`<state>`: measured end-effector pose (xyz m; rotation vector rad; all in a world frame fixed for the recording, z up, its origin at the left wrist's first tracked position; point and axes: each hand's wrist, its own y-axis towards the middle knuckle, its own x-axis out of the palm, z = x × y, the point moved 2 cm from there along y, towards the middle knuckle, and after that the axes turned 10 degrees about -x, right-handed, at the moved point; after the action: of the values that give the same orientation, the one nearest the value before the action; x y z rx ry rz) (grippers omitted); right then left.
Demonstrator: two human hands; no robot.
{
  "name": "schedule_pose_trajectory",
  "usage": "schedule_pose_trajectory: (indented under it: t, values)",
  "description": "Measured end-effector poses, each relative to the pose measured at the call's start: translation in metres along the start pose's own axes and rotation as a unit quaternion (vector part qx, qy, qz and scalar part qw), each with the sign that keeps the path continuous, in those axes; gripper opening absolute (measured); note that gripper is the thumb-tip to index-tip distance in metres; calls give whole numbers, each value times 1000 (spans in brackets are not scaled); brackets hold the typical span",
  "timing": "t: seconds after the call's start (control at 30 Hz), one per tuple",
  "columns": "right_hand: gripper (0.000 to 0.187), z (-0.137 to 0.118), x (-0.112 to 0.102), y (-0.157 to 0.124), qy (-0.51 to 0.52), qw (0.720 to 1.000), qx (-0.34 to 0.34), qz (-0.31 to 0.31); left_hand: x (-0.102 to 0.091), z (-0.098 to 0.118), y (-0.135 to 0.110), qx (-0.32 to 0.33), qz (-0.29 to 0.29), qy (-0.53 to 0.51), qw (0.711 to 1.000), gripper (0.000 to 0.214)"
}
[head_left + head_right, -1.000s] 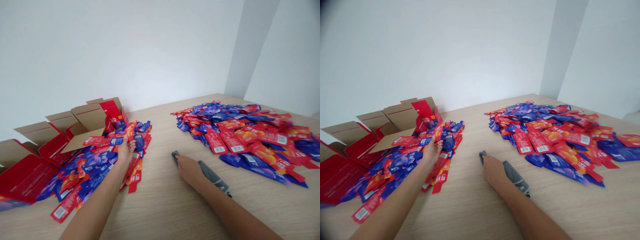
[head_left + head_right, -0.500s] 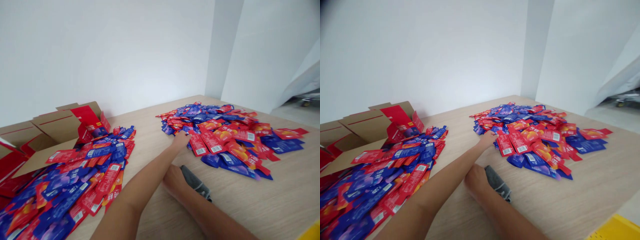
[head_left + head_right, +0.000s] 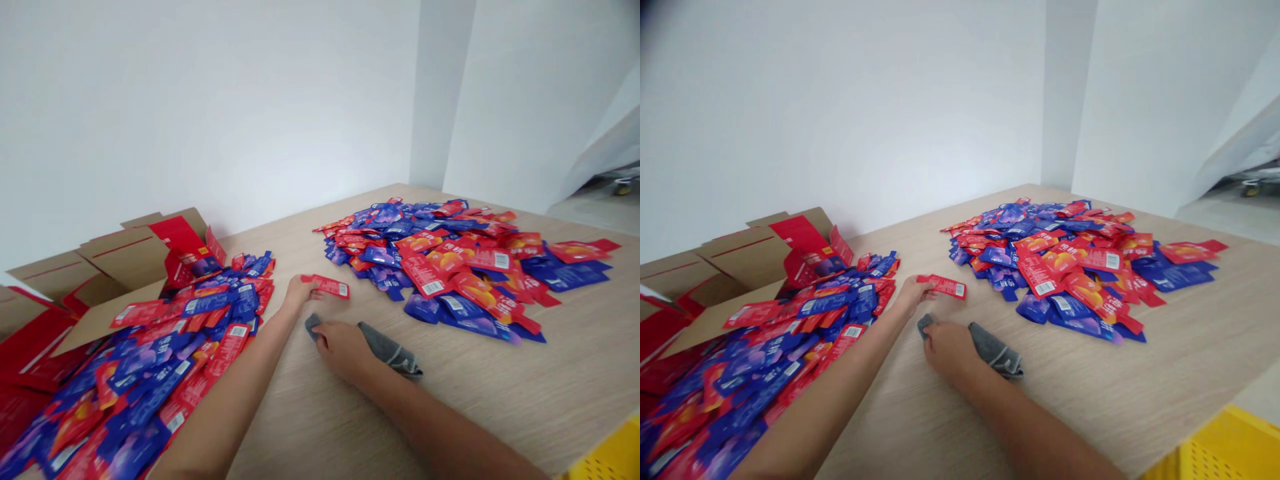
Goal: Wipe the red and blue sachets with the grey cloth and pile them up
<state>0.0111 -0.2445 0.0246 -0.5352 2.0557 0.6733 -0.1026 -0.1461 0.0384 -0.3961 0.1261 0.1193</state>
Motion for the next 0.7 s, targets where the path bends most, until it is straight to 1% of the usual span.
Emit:
schedule_pose_trajectory:
  t: [0.07,0.13,0.2,0.3,0.37,0.43,0.53,0.6,0.7]
  values:
    - [33,-4,-1,-1,25,999,-16,30,-28,-22,-20,-4,33,-3,999,9]
    - [36,-9,1,-1,28,998,-26,55,-43,-48,-41,-13,39,-11,999,10]
    - [39,-15,6,-1,2,998,-34,50,-46,-71,-59,-23,19,-23,999,15]
    - [42,-23,16,2,-65,997,-49,-15,-43,-92,-79,-6,2,-30,1000,27]
    - [42,-24,19,4,-108,992,-42,-55,-41,-97,-85,17,8,-32,999,32]
    - [41,-20,15,5,-141,988,-8,-69,-39,-98,-86,29,9,-38,999,34]
    - [40,-6,5,4,-175,980,54,-74,-40,-98,-85,34,4,-52,998,37]
    - [39,4,2,2,-182,978,74,-75,-44,-99,-84,41,8,-71,997,38]
    - [39,17,2,1,-142,985,77,-52,-56,-97,-86,65,52,-81,993,36]
